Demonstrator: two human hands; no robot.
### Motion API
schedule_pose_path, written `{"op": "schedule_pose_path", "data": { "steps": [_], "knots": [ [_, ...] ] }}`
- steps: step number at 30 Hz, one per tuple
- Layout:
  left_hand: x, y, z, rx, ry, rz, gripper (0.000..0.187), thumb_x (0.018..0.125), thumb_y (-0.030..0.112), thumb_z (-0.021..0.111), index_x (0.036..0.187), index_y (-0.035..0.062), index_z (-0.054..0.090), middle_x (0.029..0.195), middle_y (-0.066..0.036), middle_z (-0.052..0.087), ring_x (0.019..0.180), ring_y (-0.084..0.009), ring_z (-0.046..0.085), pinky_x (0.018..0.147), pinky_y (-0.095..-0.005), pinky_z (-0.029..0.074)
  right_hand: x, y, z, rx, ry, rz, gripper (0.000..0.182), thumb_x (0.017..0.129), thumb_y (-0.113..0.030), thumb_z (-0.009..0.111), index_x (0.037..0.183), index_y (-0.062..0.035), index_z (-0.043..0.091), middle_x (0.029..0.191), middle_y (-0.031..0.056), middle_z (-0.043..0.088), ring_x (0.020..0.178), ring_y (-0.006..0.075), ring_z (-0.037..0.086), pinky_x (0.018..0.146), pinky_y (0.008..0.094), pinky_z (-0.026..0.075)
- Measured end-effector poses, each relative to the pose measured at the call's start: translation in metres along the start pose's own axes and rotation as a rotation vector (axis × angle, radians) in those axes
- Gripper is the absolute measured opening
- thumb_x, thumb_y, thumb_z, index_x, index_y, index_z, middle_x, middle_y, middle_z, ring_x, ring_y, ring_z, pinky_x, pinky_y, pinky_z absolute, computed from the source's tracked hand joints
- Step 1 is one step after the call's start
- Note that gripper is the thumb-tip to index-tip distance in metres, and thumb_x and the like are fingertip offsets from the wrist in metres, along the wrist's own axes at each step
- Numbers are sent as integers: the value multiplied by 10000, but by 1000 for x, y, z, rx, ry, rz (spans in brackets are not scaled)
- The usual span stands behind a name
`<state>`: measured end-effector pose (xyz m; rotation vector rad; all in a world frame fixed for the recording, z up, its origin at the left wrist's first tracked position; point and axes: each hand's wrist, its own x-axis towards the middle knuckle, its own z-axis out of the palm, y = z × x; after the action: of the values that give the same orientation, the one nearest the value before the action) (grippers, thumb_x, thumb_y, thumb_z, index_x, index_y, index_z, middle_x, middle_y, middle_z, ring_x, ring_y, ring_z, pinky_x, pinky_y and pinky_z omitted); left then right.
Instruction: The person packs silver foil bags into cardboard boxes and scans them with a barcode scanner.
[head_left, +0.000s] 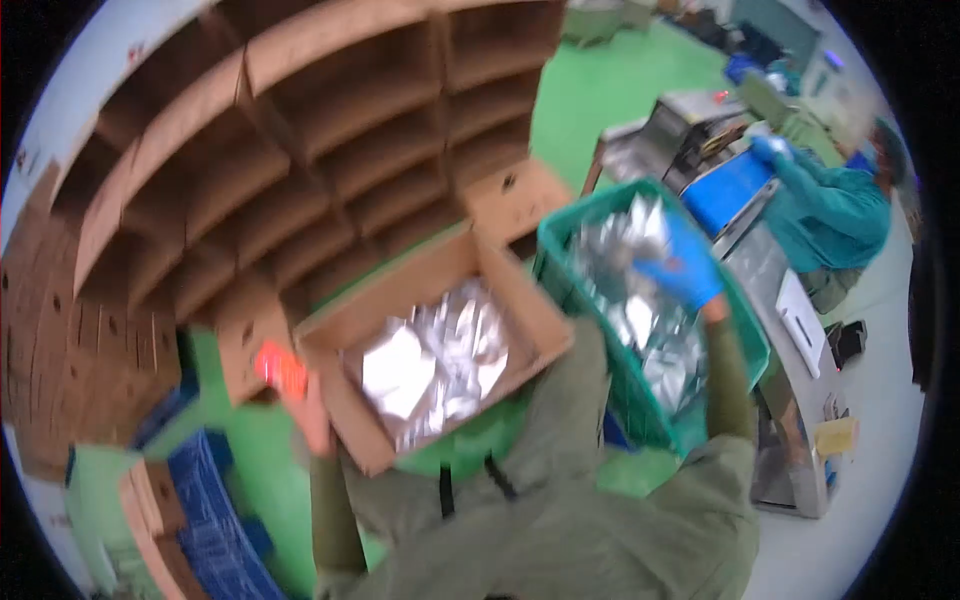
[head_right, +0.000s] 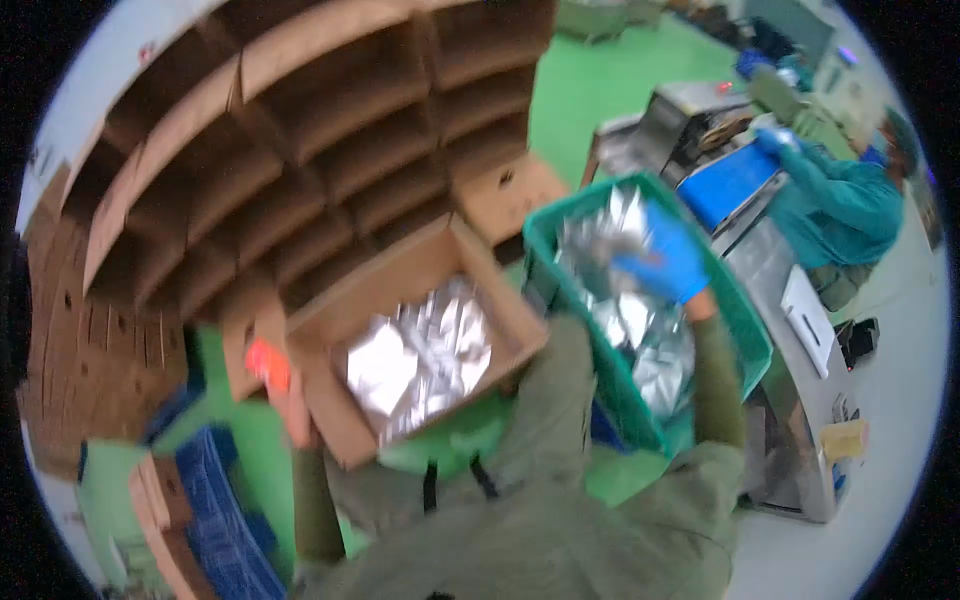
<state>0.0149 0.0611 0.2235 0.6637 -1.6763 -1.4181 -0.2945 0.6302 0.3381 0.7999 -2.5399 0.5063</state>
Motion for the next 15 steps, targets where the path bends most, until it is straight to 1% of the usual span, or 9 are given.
{"op": "schedule_pose_path", "data": {
  "steps": [1, 3, 4, 7, 9, 10, 12, 14, 15],
  "knots": [
    [-3, -3, -3, 11, 8, -61, 529, 868, 66, 721, 1340, 6, 490, 1131, -61, 591, 1017, -182, 570, 936, -345, 474, 12, -30, -34, 156, -106, 55, 707, 781, -381, 847, 1288, 40, 591, 1206, 196, 677, 1069, 266, 670, 930, 382, 537],
    [3, -10, -5, 80, -16, -75, 480, 852, 47, 726, 1277, 19, 506, 1091, -38, 597, 989, -153, 584, 896, -318, 480, 54, -135, -127, 449, -294, 213, 522, 802, -137, 849, 1242, 31, 624, 1095, 121, 726, 943, 177, 710, 837, 306, 586],
    [7, -19, -4, 53, -4, -36, 455, 847, 38, 724, 1249, 22, 512, 1081, -31, 601, 974, -142, 589, 881, -307, 483, 67, -146, -138, 593, -177, 6, 512, 790, -109, 851, 1237, 17, 635, 1100, 118, 725, 951, 178, 710, 860, 309, 587],
    [8, -20, -4, -26, 6, -73, 433, 838, 17, 714, 1222, 21, 511, 1065, -23, 604, 942, -121, 594, 860, -285, 487, 119, -204, -155, 697, -372, -132, 559, 757, -55, 855, 1271, -11, 637, 1123, 86, 725, 990, 179, 701, 922, 324, 567],
    [7, -11, -1, -34, 24, -44, 426, 834, 7, 711, 1209, 19, 511, 1056, -24, 607, 941, -117, 598, 862, -278, 488, 152, -238, -143, 724, -451, -316, 605, 740, -59, 868, 1295, -21, 632, 1134, 81, 722, 1021, 184, 695, 950, 342, 556],
    [6, -10, -3, -35, 31, -35, 422, 831, 2, 709, 1203, 18, 510, 1052, -25, 609, 940, -116, 600, 864, -275, 488, 163, -255, -128, 818, -473, -409, 626, 731, -70, 877, 1303, -22, 629, 1136, 80, 718, 1033, 186, 690, 959, 351, 552],
    [8, -14, -6, -34, 32, -34, 483, 814, 0, 723, 1241, 5, 498, 1095, -39, 601, 978, -132, 605, 898, -286, 489, 179, -273, -100, 643, -290, -681, 645, 760, -247, 884, 1307, -23, 626, 1138, 100, 727, 1016, 239, 709, 949, 352, 557],
    [8, -23, -7, -49, 39, -34, 521, 806, -1, 728, 1266, -3, 485, 1120, -49, 594, 1000, -141, 602, 920, -295, 487, 158, -293, -75, 13, -322, -533, 729, 775, -455, 847, 1312, -20, 616, 1140, 140, 718, 973, 310, 708, 894, 383, 565],
    [4, -21, -6, -64, 45, -32, 542, 802, -3, 731, 1280, -7, 475, 1131, -53, 589, 1010, -144, 599, 931, -298, 483, 134, -280, -38, 101, -332, -752, 743, 793, -513, 807, 1314, -21, 610, 1097, 165, 714, 930, 348, 696, 842, 405, 562]
  ]
}}
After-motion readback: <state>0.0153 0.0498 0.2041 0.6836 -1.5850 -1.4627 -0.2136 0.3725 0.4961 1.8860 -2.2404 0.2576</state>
